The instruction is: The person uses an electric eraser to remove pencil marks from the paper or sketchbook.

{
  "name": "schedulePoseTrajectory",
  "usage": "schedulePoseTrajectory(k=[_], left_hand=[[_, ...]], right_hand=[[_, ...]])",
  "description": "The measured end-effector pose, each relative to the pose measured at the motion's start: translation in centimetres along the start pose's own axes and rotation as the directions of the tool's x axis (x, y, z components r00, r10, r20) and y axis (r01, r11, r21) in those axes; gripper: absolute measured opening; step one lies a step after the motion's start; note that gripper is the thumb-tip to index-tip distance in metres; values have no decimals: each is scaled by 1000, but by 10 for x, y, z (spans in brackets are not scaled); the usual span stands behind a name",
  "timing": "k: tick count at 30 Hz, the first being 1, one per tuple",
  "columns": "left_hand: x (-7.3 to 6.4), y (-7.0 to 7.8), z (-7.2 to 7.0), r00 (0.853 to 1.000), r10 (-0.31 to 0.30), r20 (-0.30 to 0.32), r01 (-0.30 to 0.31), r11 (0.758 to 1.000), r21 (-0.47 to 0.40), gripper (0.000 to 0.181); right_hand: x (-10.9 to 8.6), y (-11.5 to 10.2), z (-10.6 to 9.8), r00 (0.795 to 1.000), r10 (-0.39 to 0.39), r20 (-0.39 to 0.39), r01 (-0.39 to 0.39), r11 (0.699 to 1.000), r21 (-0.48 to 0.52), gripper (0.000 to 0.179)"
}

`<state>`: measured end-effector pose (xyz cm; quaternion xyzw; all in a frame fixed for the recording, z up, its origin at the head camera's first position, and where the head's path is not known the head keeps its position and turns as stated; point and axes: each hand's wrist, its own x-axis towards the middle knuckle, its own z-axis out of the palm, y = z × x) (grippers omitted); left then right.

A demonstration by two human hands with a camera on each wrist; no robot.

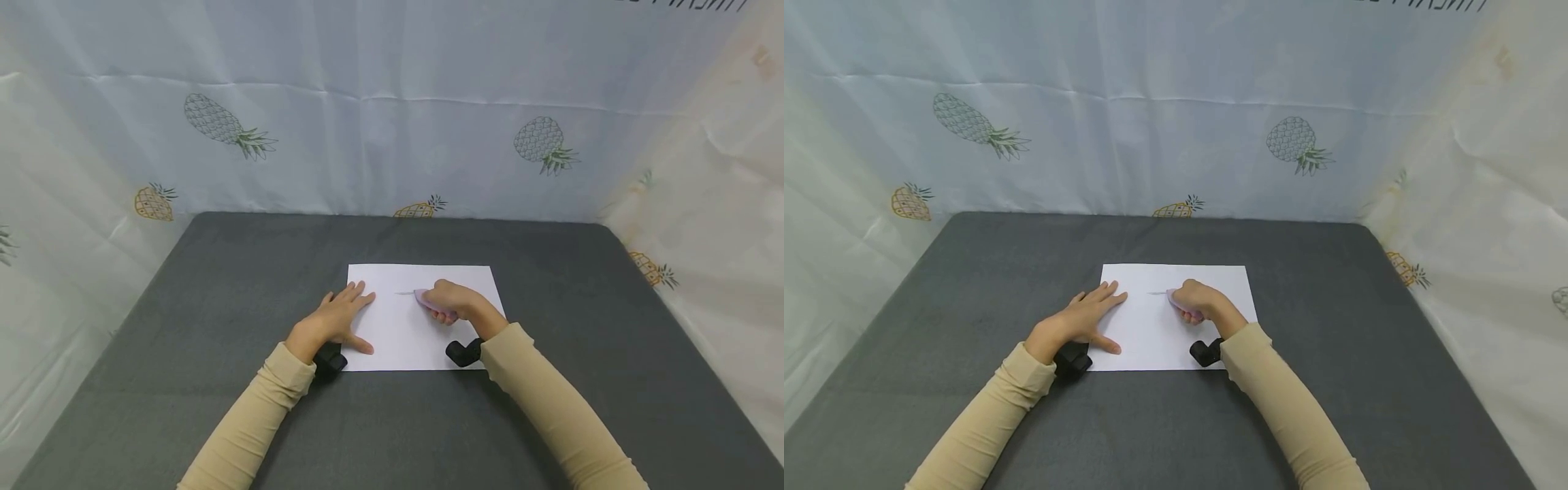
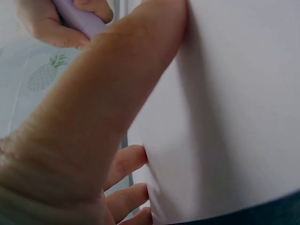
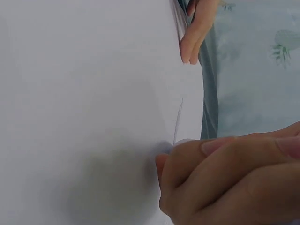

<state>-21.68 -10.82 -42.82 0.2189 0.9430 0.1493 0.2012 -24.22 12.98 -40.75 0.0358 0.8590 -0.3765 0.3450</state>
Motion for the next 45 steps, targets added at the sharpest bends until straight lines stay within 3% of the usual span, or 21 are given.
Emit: schedulePoseTrajectory(k=[6,16,24,31,45], left_hand=[[0,-1,-1,1000,-1,8,1,1000,2,105],[0,1,-2,1000,-7,15,7,1000,5,105],[1,3,-2,1000,-7,20,7,1000,8,105],[1,2,-1,1000,-12,26,12,1000,9,106],[0,-1,-1,1000,-11,18,11,1000,1,105]], right_hand=[[-6,4,2,1000,10,9,-10,1000,-18,34],[-3,2,-2,1000,-11,7,11,1000,16,22],[-5,6,0,1000,7,11,-6,999,-40,35],[-3,1,0,1000,-10,7,10,1000,-6,25],[-4,-2,0,1000,2,12,-2,1000,-31,26]])
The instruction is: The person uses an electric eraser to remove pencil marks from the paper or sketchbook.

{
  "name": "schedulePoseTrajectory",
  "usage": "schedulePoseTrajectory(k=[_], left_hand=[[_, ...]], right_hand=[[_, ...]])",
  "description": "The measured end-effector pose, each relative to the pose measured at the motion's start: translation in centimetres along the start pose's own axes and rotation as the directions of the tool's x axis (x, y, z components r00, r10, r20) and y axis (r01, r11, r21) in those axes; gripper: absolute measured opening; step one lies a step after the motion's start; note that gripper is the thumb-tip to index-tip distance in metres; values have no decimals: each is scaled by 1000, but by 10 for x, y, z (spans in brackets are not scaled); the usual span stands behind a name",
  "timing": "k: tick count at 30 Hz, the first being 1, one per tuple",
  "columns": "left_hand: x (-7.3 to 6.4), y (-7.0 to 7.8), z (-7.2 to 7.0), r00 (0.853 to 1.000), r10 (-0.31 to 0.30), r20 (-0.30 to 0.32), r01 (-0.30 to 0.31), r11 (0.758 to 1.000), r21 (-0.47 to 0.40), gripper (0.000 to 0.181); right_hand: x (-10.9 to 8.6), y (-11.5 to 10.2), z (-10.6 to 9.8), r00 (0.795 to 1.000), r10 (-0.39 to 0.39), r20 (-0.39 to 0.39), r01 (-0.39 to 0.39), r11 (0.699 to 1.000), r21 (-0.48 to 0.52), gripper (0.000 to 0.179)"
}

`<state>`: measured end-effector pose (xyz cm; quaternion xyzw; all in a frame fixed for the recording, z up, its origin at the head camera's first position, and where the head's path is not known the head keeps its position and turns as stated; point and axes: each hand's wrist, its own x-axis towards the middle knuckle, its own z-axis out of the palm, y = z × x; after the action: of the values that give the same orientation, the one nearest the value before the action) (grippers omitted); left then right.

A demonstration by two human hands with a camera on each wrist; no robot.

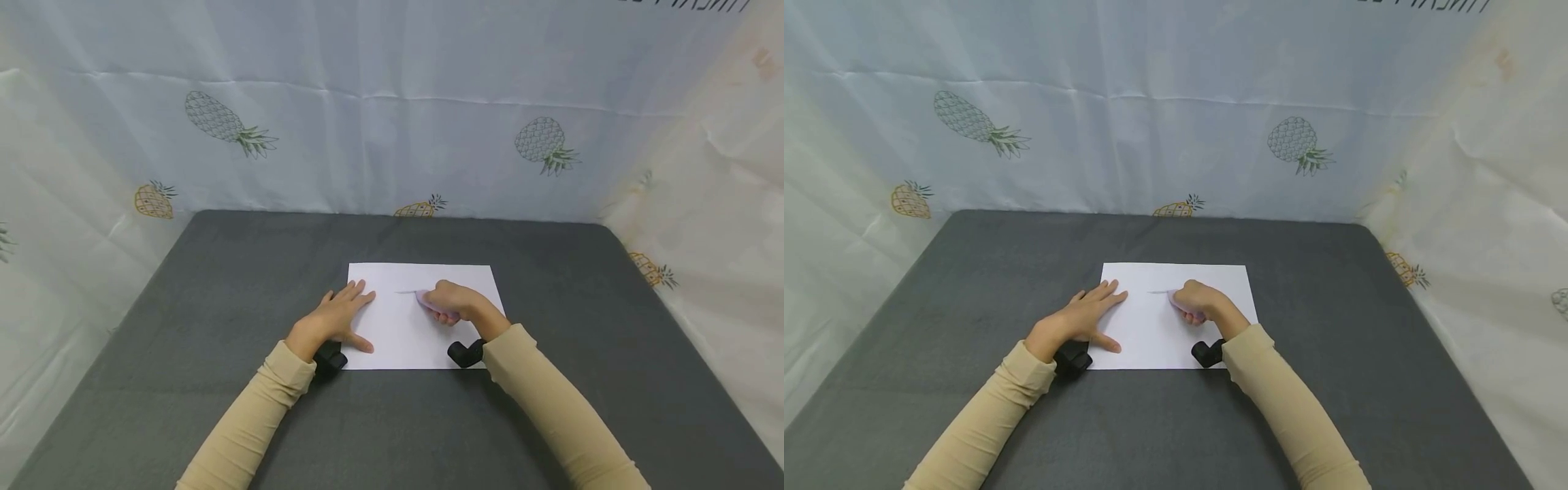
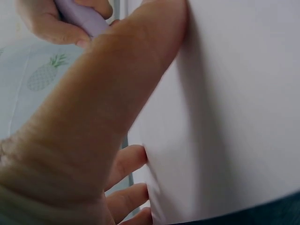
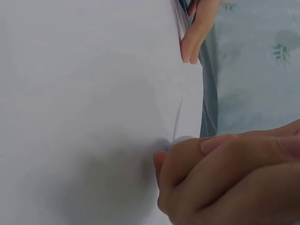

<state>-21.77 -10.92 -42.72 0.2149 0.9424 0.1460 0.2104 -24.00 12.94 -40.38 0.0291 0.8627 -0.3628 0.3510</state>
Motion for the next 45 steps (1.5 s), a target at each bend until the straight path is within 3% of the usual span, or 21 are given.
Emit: schedulePoseTrajectory(k=[12,17,26,33,45], left_hand=[[0,2,-2,1000,0,1,0,1000,8,105],[2,2,-1,1000,8,5,-8,1000,5,104],[0,0,0,1000,1,-2,-1,1000,2,105],[1,1,1,1000,-2,-1,2,1000,4,105],[1,2,-1,1000,2,-5,-2,1000,-1,105]], right_hand=[[-3,0,1,1000,14,-4,-14,999,-30,32],[1,-1,1,1000,9,-13,-9,1000,1,36],[-5,0,5,1000,18,-6,-19,999,-41,33],[1,-2,1,1000,6,-6,-6,1000,10,27],[-1,-3,0,1000,10,-7,-10,1000,-15,24]])
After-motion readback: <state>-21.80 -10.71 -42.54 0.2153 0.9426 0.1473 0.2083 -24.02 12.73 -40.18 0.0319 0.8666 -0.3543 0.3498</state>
